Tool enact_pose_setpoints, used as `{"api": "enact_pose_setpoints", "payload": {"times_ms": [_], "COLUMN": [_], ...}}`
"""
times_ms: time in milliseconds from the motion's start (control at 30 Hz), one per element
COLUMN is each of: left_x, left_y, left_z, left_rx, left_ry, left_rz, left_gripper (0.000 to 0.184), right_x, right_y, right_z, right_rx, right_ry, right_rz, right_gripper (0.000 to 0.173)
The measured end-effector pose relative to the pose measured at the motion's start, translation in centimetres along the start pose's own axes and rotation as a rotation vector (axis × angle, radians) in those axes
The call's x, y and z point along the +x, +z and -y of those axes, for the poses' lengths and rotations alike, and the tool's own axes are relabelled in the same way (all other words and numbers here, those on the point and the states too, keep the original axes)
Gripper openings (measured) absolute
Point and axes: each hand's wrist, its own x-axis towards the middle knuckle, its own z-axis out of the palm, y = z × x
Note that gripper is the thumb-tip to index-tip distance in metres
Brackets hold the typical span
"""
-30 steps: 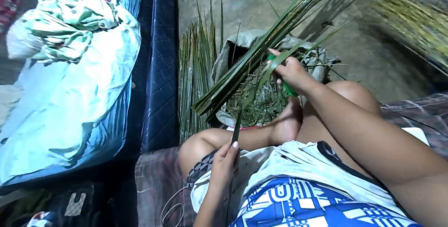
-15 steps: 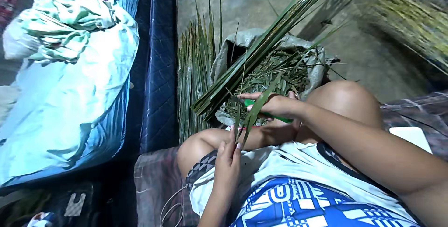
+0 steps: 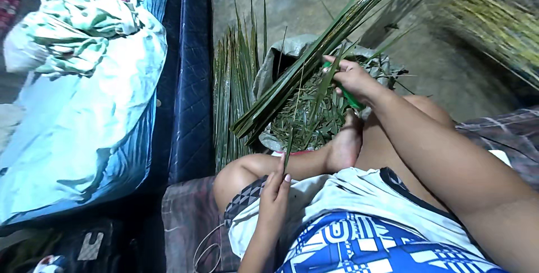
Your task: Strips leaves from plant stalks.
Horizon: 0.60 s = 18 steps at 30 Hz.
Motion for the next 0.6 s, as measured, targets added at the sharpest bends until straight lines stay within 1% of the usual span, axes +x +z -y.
{"api": "enact_pose_setpoints", "payload": {"times_ms": [33, 67, 100, 167, 200, 233, 267, 300, 367, 400, 467, 533, 600], "left_x": [0.1, 0.2, 0.5, 1.0, 1.4, 1.7, 2.1, 2.5, 3.3, 3.8, 4.9, 5.9, 6.8], "left_y": [0.0, -0.1, -0.2, -0.3, -0.2, -0.2, 0.0, 0.1, 0.3, 0.3, 0.2, 0.0, -0.2], "left_z": [0.1, 0.2, 0.3, 0.3, 0.4, 0.3, 0.2, 0.0, -0.3, -0.3, -0.2, -0.2, -0.3], "left_rx": [-0.036, -0.069, -0.097, -0.153, -0.173, -0.187, -0.187, -0.175, -0.146, -0.139, -0.126, -0.078, -0.016], "left_ry": [-0.018, -0.036, -0.056, -0.089, -0.1, -0.115, -0.132, -0.147, -0.186, -0.196, -0.203, -0.202, -0.191], "left_rz": [-0.004, -0.002, 0.004, 0.024, 0.033, 0.042, 0.049, 0.05, 0.054, 0.055, 0.057, 0.057, 0.058], "left_gripper": [0.049, 0.049, 0.049, 0.049, 0.05, 0.05, 0.049, 0.049, 0.048, 0.048, 0.049, 0.048, 0.05], "right_x": [0.5, 0.6, 0.2, -1.6, -2.4, -3.0, -3.4, -3.4, -3.0, -3.2, -4.1, -5.2, -6.0], "right_y": [-0.4, -0.6, -0.5, 0.8, 1.8, 2.6, 3.1, 3.2, 3.2, 3.2, 3.3, 3.8, 4.6], "right_z": [-0.2, -0.2, -0.4, -0.4, -0.1, 0.2, 0.4, 0.2, -1.1, -1.4, -1.3, -0.6, -0.7], "right_rx": [-0.245, -0.51, -0.725, -1.048, -1.161, -1.228, -1.246, -1.215, -1.102, -1.03, -0.879, -0.747, -0.599], "right_ry": [0.016, 0.062, 0.099, 0.224, 0.289, 0.317, 0.306, 0.266, 0.134, 0.08, 0.022, 0.007, -0.043], "right_rz": [-0.057, -0.062, -0.018, 0.151, 0.245, 0.316, 0.364, 0.386, 0.421, 0.444, 0.475, 0.444, 0.374], "right_gripper": [0.049, 0.047, 0.04, 0.027, 0.019, 0.016, 0.016, 0.02, 0.034, 0.038, 0.04, 0.042, 0.041]}}
